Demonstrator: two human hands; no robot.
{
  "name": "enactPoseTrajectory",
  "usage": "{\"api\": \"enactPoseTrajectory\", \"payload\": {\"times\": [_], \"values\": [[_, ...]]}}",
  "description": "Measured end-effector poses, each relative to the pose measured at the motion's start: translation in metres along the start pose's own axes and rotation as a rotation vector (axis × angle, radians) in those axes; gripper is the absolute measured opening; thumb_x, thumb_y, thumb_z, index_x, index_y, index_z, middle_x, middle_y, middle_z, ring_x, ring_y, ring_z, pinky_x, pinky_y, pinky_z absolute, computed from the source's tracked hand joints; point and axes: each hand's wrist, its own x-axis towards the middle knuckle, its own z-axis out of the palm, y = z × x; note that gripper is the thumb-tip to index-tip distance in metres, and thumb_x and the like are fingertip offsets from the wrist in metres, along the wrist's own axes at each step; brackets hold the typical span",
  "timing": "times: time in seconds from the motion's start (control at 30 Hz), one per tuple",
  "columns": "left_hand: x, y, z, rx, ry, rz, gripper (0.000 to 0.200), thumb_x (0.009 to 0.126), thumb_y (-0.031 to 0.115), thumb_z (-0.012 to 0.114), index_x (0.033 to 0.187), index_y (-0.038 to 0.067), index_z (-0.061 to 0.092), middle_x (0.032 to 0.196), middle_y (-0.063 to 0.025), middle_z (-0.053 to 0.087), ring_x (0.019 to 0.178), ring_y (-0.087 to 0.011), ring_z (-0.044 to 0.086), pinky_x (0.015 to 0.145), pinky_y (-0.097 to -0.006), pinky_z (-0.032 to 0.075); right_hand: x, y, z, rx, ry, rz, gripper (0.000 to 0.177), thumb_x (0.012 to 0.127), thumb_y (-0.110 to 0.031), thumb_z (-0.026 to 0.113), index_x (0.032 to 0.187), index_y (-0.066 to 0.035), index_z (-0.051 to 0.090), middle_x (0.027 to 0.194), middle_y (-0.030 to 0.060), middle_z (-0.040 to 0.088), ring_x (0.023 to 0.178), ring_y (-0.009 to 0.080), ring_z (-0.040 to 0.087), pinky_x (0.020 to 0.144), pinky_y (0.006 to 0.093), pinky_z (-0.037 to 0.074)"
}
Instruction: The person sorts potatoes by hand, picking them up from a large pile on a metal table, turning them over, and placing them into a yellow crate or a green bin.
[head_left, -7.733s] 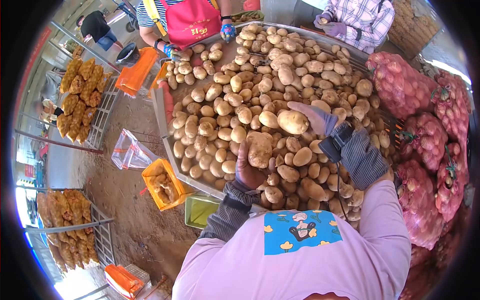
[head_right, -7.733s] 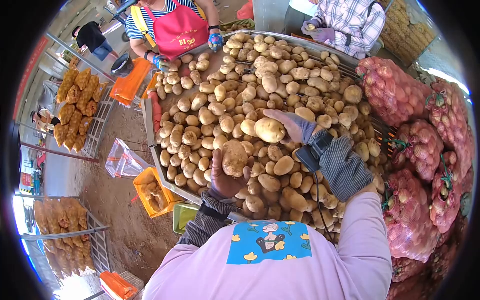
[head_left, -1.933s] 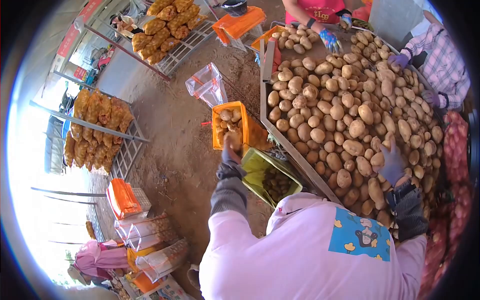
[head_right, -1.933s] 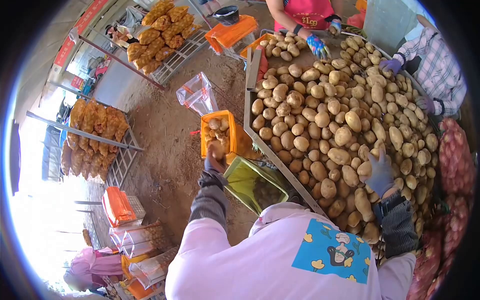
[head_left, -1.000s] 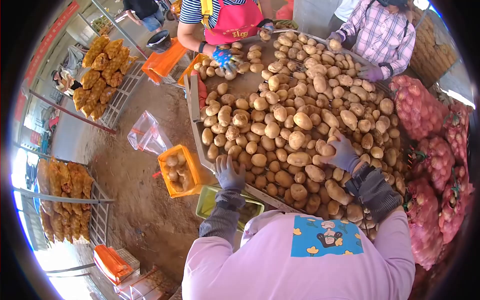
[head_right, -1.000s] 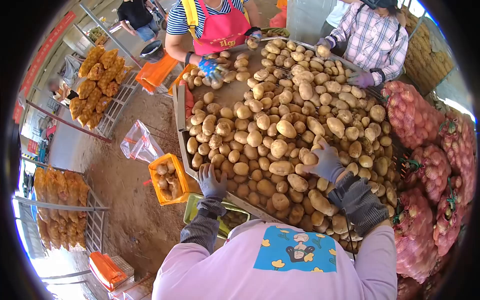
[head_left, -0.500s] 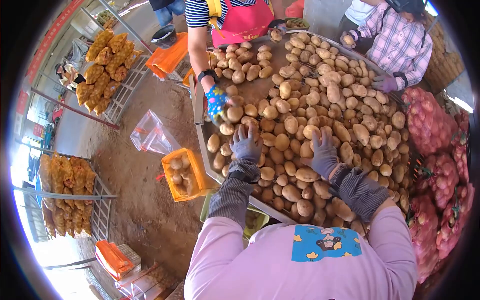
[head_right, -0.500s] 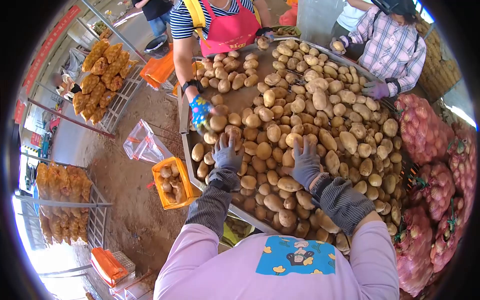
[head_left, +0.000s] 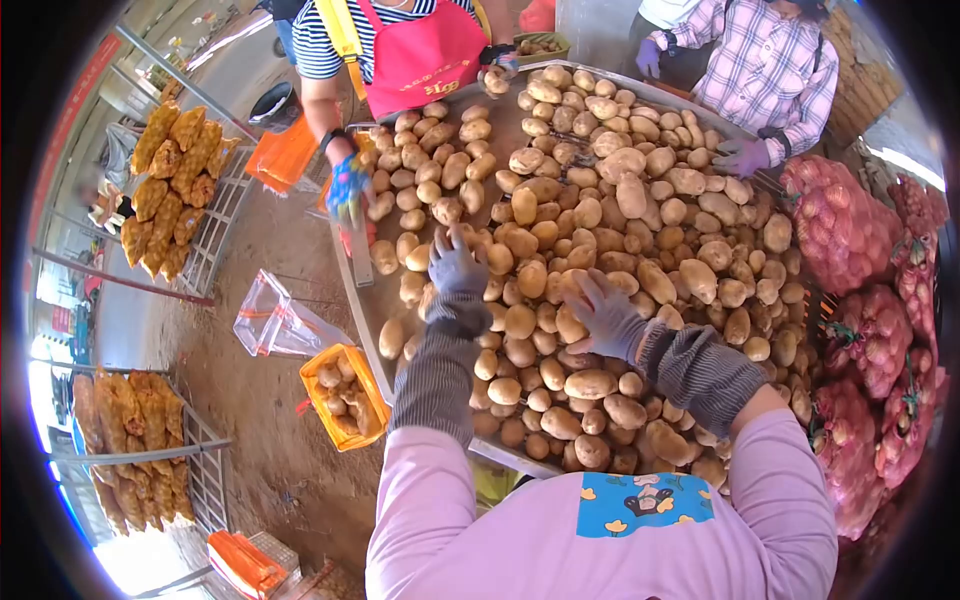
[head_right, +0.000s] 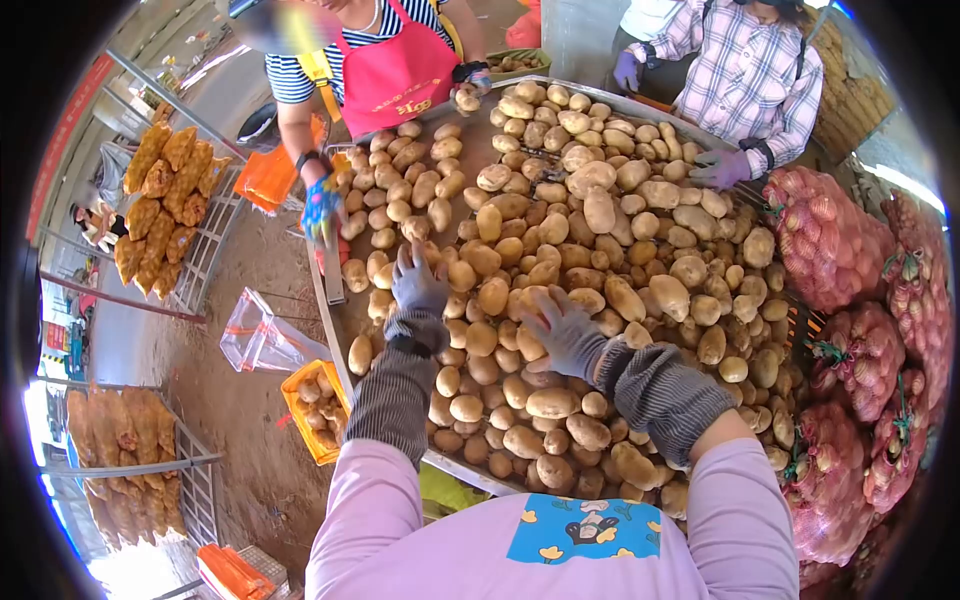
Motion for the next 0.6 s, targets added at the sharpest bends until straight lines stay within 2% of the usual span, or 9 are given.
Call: {"api": "enactPoseTrajectory", "payload": {"times": [0.03, 0.07, 0.17, 0.23, 0.27, 0.37, 0.5, 0.57, 0.6], "values": [[-0.005, 0.004, 0.007, 0.075, 0.151, 0.12, 0.066, 0.091, 0.036, 0.061, 0.146, 0.008, 0.04, 0.147, -0.0235, 0.042, 0.13, -0.0423, 0.045, 0.107, -0.0526, 0.039, 0.009, 0.0, 0.001, -0.001, 0.005, 0.006, 0.104, 0.069, -0.065, 0.074, 0.149, -0.012, 0.036, 0.15, 0.021, 0.027, 0.135, 0.0469, 0.034, 0.109, 0.0543, 0.038], [-0.011, 0.017, -0.003, 0.011, 0.154, 0.186, 0.06, 0.091, 0.035, 0.061, 0.141, 0.008, 0.046, 0.145, -0.0234, 0.043, 0.133, -0.0421, 0.041, 0.11, -0.0544, 0.033, 0.019, -0.004, 0.001, 0.052, 0.046, 0.023, 0.102, 0.07, -0.065, 0.073, 0.149, -0.012, 0.036, 0.15, 0.0213, 0.026, 0.135, 0.0476, 0.034, 0.108, 0.055, 0.039], [-0.034, 0.039, -0.02, -0.355, 0.174, 0.213, 0.054, 0.09, 0.03, 0.065, 0.135, 0.003, 0.052, 0.135, -0.0258, 0.051, 0.125, -0.0438, 0.049, 0.105, -0.0519, 0.039, 0.049, -0.01, -0.001, -0.016, -0.026, 0.047, 0.095, 0.075, -0.062, 0.068, 0.149, -0.012, 0.036, 0.151, 0.0227, 0.025, 0.135, 0.0496, 0.034, 0.108, 0.0545, 0.041], [-0.057, 0.046, -0.029, -0.437, 0.185, 0.211, 0.052, 0.089, 0.027, 0.067, 0.133, 0.001, 0.054, 0.131, -0.0261, 0.054, 0.121, -0.044, 0.052, 0.104, -0.0508, 0.041, 0.069, -0.004, 0.021, -0.403, 0.14, -0.291, 0.082, 0.074, -0.046, 0.073, 0.139, -0.003, 0.045, 0.146, 0.0204, 0.032, 0.133, 0.0455, 0.037, 0.108, 0.0503, 0.042], [-0.066, 0.045, -0.034, -0.404, 0.158, 0.228, 0.052, 0.089, 0.027, 0.067, 0.132, 0.001, 0.054, 0.13, -0.0267, 0.054, 0.121, -0.0442, 0.052, 0.104, -0.0515, 0.041, 0.086, -0.004, 0.049, -0.284, 0.043, -0.112, 0.07, 0.085, -0.033, 0.065, 0.147, -0.014, 0.04, 0.15, 0.0214, 0.03, 0.135, 0.0459, 0.036, 0.097, 0.0435, 0.054], [-0.089, 0.038, -0.035, -0.242, 0.176, 0.311, 0.055, 0.087, 0.027, 0.069, 0.134, 0.002, 0.053, 0.136, -0.0236, 0.05, 0.125, -0.0425, 0.048, 0.107, -0.0524, 0.037, 0.122, 0.001, 0.027, 0.037, 0.142, 0.027, 0.062, 0.087, -0.025, 0.064, 0.144, -0.015, 0.044, 0.146, 0.019, 0.035, 0.129, 0.0411, 0.044, 0.088, 0.0393, 0.058], [-0.105, 0.035, -0.023, -0.103, 0.058, 0.309, 0.061, 0.083, 0.036, 0.07, 0.133, 0.006, 0.054, 0.14, -0.0217, 0.047, 0.128, -0.0428, 0.044, 0.11, -0.0582, 0.028, 0.162, 0.033, 0.017, -0.212, 0.403, -0.198, 0.064, 0.074, -0.03, 0.075, 0.131, -0.011, 0.052, 0.127, 0.0143, 0.047, 0.112, 0.0315, 0.054, 0.084, 0.0393, 0.057], [-0.107, 0.037, -0.028, 0.012, -0.177, 0.329, 0.065, 0.081, 0.046, 0.069, 0.132, 0.01, 0.054, 0.142, -0.0202, 0.046, 0.132, -0.0428, 0.04, 0.112, -0.0636, 0.019, 0.167, 0.052, -0.02, 0.036, 0.297, -0.058, 0.056, 0.071, -0.033, 0.077, 0.116, -0.008, 0.057, 0.118, 0.0126, 0.05, 0.104, 0.0278, 0.054, 0.088, 0.0415, 0.053], [-0.105, 0.036, -0.026, 0.022, -0.171, 0.324, 0.065, 0.082, 0.048, 0.066, 0.134, 0.011, 0.054, 0.144, -0.0189, 0.043, 0.134, -0.0422, 0.037, 0.112, -0.0659, 0.014, 0.164, 0.068, -0.03, -0.005, 0.35, 0.119, 0.053, 0.073, -0.034, 0.077, 0.114, -0.008, 0.055, 0.115, 0.0122, 0.05, 0.102, 0.0269, 0.053, 0.089, 0.0433, 0.052]]}}
